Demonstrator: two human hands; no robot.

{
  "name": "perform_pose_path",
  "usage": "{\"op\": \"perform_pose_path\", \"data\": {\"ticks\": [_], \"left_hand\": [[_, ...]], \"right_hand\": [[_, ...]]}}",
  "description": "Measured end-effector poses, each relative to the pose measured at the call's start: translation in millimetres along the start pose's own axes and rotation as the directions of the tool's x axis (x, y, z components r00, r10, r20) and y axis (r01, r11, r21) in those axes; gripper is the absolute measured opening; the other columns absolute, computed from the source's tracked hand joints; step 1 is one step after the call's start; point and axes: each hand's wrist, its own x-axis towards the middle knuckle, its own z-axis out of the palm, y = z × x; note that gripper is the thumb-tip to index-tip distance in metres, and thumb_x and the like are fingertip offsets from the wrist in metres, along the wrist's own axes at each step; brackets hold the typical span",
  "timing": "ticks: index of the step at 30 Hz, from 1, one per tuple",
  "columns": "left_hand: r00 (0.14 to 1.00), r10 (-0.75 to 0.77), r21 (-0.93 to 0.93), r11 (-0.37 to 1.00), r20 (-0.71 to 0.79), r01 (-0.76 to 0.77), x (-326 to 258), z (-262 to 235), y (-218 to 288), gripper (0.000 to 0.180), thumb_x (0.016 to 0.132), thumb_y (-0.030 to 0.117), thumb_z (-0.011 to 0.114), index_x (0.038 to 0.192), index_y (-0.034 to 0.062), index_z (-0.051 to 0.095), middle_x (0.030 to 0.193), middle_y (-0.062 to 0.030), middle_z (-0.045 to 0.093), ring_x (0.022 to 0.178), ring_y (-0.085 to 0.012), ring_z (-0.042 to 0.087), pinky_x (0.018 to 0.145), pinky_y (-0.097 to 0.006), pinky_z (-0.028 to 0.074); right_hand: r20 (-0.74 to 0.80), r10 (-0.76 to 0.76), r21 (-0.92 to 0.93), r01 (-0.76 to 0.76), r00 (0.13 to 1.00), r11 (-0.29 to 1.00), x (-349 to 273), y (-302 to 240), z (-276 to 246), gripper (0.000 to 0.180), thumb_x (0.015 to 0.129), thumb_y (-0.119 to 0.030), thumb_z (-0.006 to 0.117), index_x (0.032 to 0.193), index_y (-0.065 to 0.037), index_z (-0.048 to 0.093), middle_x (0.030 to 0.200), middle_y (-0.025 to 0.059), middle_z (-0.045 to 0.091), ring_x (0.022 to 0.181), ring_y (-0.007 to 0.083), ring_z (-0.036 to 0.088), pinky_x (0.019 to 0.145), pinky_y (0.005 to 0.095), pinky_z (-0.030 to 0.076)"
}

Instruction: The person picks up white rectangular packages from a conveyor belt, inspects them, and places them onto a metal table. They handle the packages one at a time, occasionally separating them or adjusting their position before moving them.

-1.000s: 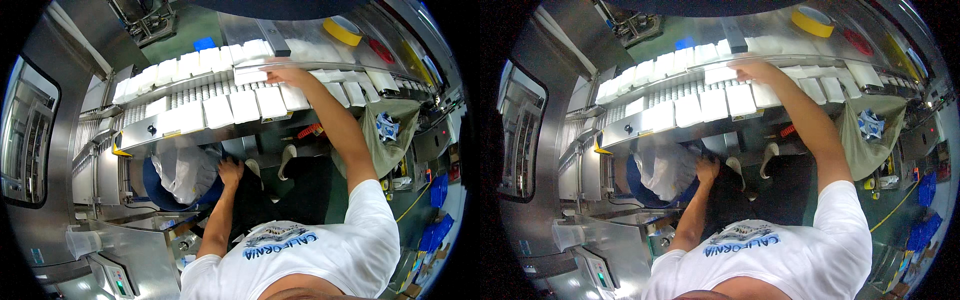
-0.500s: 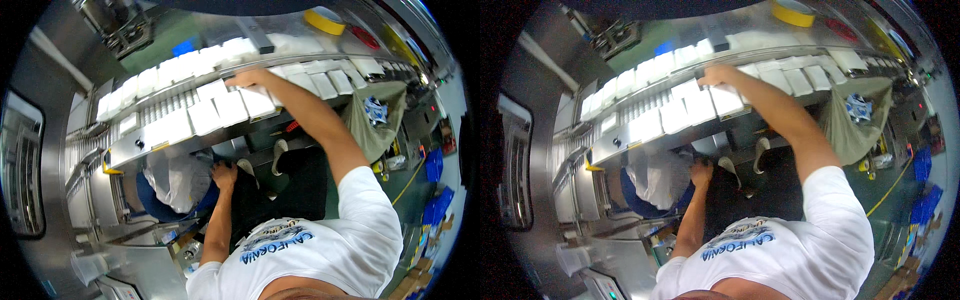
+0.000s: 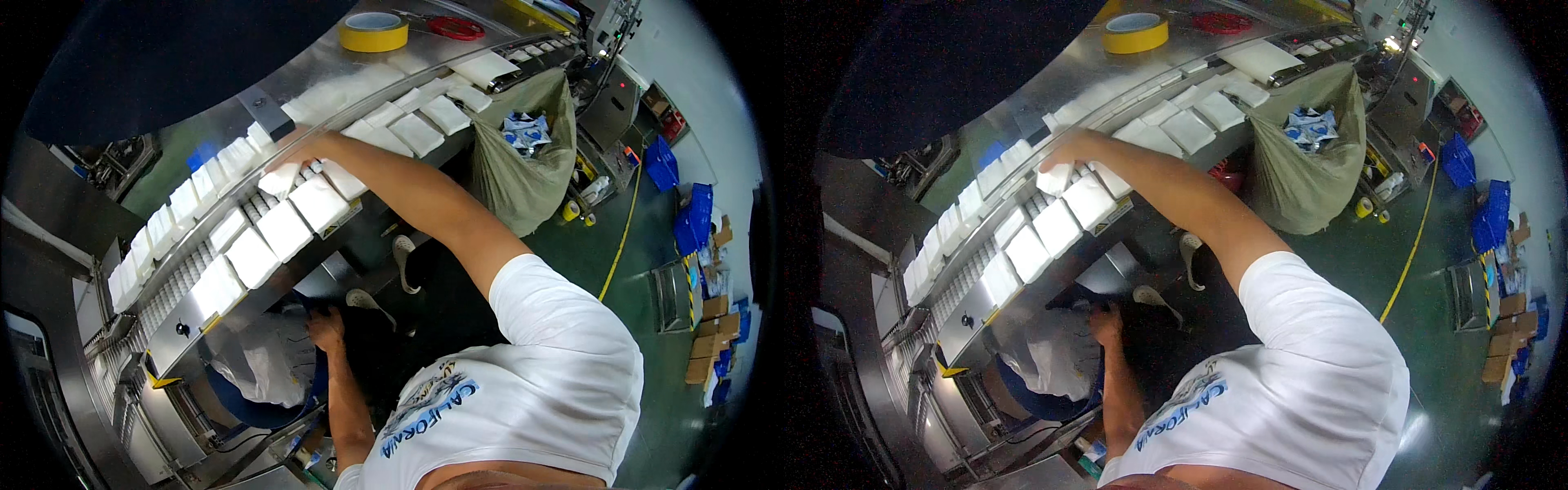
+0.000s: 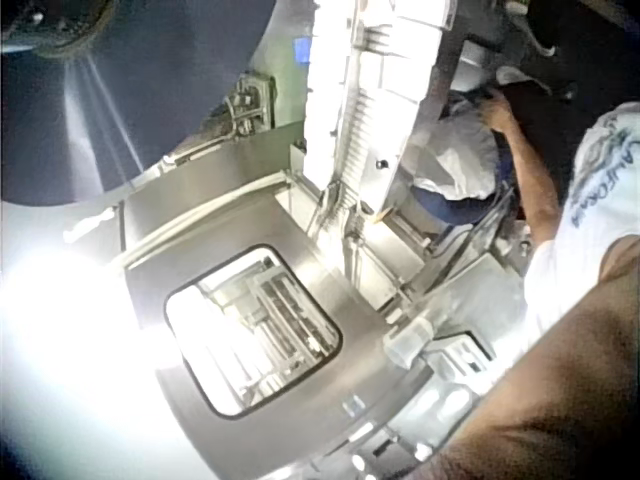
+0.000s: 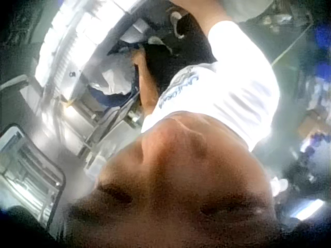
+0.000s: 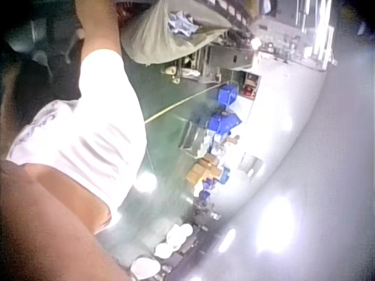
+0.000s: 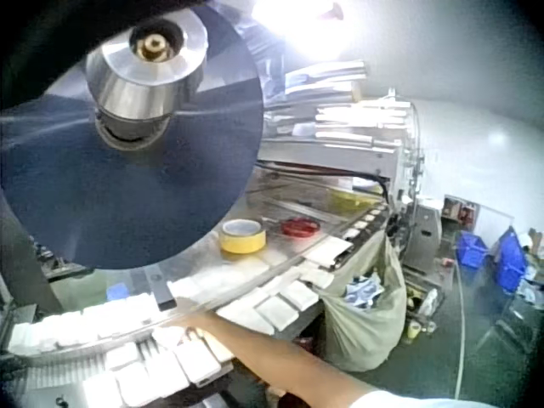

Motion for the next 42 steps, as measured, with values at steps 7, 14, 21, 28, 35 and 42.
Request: {"op": "perform_pose_path", "data": {"ticks": [7, 14, 21, 28, 35, 42], "left_hand": [[1.0, 0.013, 0.004, 1.0, -0.008, -0.013, -1, -5, 1, 0.048, 0.089, 0.043, 0.068, 0.113, 0.001, 0.07, 0.109, -0.0264, 0.07, 0.103, -0.0476, 0.067, 0.087, -0.057, 0.056], [0.998, 0.029, -0.03, 0.999, -0.061, -0.031, -1, -2, 13, 0.045, 0.089, 0.043, 0.069, 0.107, 0.0022, 0.069, 0.113, -0.0266, 0.068, 0.103, -0.0474, 0.067, 0.084, -0.059, 0.057], [1.0, 0.004, -0.081, 0.997, 0.009, -0.003, -2, -1, 7, 0.046, 0.091, 0.043, 0.068, 0.112, 0.0018, 0.07, 0.118, -0.0243, 0.068, 0.106, -0.0462, 0.065, 0.088, -0.057, 0.056], [0.997, -0.008, 0.003, 1.0, 0.074, 0.008, -1, -8, 25, 0.052, 0.092, 0.046, 0.067, 0.122, 0.0035, 0.07, 0.121, -0.0236, 0.068, 0.108, -0.046, 0.065, 0.092, -0.055, 0.055], [0.981, -0.056, -0.025, 0.998, 0.184, 0.062, -4, -12, 38, 0.058, 0.094, 0.05, 0.065, 0.126, 0.0027, 0.068, 0.127, -0.0261, 0.066, 0.11, -0.0451, 0.066, 0.096, -0.056, 0.053], [0.989, -0.044, 0.005, 0.999, 0.142, 0.044, 2, -13, 17, 0.06, 0.093, 0.051, 0.064, 0.123, -0.0007, 0.068, 0.131, -0.0248, 0.063, 0.121, -0.0462, 0.059, 0.101, -0.058, 0.05]], "right_hand": [[-0.329, -0.06, 0.163, 0.119, 0.942, 0.979, -42, -5, -54, 0.05, 0.091, -0.044, 0.079, 0.113, 0.0, 0.072, 0.107, 0.015, 0.071, 0.098, 0.0232, 0.069, 0.081, 0.0323, 0.059], [-0.227, 0.053, 0.753, 0.141, 0.973, 0.642, -84, 7, -70, 0.055, 0.091, -0.04, 0.082, 0.124, 0.002, 0.067, 0.114, 0.0116, 0.071, 0.097, 0.0197, 0.071, 0.085, 0.0347, 0.063], [-0.066, -0.107, 0.817, 0.116, 0.992, 0.565, -78, 20, -36, 0.037, 0.092, -0.027, 0.082, 0.115, -0.001, 0.068, 0.102, 0.0104, 0.071, 0.092, 0.0194, 0.072, 0.086, 0.0371, 0.065], [-0.105, -0.183, 0.689, 0.205, 0.977, 0.695, -90, -1, -7, 0.031, 0.088, -0.028, 0.083, 0.103, -0.002, 0.075, 0.09, 0.0045, 0.069, 0.077, 0.0123, 0.065, 0.067, 0.0302, 0.061], [-0.164, -0.137, 0.6, 0.209, 0.977, 0.773, -68, 20, -2, 0.037, 0.089, -0.04, 0.082, 0.095, -0.004, 0.076, 0.083, 0.005, 0.069, 0.075, 0.0147, 0.064, 0.065, 0.0327, 0.056], [-0.116, 0.017, 0.637, 0.061, 0.993, 0.769, -63, -3, -8, 0.074, 0.091, -0.025, 0.084, 0.148, 0.007, 0.048, 0.109, 0.0091, 0.069, 0.098, 0.0191, 0.069, 0.086, 0.0355, 0.062]]}}
